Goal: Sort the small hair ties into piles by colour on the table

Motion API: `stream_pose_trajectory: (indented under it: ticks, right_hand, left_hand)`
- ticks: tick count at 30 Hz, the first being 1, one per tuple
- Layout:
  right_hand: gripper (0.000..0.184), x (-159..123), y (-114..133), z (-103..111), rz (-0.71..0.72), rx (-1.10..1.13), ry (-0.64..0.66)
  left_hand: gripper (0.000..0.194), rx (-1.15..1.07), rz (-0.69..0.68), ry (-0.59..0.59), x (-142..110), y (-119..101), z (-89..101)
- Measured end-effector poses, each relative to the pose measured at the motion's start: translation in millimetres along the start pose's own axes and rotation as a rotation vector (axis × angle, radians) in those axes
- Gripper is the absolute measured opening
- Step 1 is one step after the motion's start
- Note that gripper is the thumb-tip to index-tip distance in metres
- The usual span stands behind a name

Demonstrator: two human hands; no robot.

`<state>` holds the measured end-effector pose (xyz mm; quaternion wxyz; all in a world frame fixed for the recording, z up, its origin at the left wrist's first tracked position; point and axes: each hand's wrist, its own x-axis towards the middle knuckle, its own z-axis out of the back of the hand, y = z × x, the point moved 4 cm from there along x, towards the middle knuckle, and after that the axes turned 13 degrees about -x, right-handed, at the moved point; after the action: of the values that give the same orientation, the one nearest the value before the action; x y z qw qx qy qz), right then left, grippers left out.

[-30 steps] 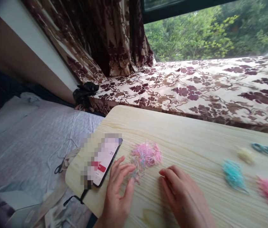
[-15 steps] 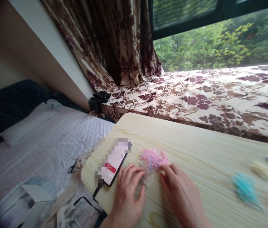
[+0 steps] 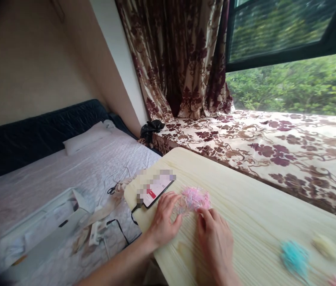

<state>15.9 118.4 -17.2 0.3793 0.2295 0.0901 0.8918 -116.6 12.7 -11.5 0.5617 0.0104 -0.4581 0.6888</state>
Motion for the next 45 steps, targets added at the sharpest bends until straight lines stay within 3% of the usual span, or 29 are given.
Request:
stream_pose_trajectory:
  ticks: [8,17,27,38,45]
  right_hand:
    - [0.034,0,6,2,0.074,-0.098,0.027]
    - [0.02,2,-3,-11,0.046,-0.111,0.056]
    - [0.023,5,-5,-18,0.006,-0.132,0.115]
    - [0.029,10,-14,-10,-0.016,0.035,0.113]
    - [0.043,11,-26,8,-0.122,0.084,-0.017]
  left_hand:
    - [0.055,-0.007,-0.014,0.003,1,-2,0.9]
    - [0.055,-0.035,-0.019,0.0,0,4,-1.0]
    - [0.052,-0.103,-0.006,-0.007,-3,11,-2.2]
    - [0.048,-0.146,0.026,-0.009,-3,11,-1.2]
    - [0.046,-0.152,0.057,0.016,-4,13,-0.8]
